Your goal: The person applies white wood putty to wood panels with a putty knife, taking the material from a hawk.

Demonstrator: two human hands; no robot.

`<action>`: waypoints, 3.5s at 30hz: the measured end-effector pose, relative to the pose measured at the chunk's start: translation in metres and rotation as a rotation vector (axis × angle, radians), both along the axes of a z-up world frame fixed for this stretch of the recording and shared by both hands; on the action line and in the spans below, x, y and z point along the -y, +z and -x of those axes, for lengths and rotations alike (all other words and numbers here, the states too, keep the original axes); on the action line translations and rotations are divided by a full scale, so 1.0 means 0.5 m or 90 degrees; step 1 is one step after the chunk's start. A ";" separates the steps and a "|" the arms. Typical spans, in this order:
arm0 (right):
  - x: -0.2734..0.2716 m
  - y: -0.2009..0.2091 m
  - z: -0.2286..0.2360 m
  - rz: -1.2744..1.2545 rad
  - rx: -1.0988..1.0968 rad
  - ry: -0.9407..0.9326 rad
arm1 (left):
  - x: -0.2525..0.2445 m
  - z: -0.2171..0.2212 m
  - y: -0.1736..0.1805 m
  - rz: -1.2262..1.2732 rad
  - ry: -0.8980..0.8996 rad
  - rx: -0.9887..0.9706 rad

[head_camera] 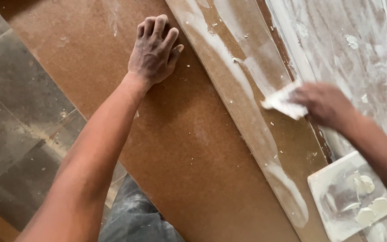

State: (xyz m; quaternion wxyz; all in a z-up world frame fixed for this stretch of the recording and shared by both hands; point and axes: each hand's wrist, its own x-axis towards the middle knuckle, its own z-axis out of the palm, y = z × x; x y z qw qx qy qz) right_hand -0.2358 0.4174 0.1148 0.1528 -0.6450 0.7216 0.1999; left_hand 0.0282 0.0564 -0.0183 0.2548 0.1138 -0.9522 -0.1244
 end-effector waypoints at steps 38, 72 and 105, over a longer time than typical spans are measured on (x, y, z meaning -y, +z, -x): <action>-0.020 -0.214 -0.355 0.344 -0.327 -1.278 | 0.418 0.124 0.041 -0.028 -0.623 0.144; 0.594 -0.160 -0.352 0.447 -0.091 -0.994 | 0.471 0.145 0.024 0.039 -0.724 0.206; 1.069 -0.253 -0.215 0.463 0.012 -1.063 | 0.470 0.099 -0.087 0.055 -0.703 0.205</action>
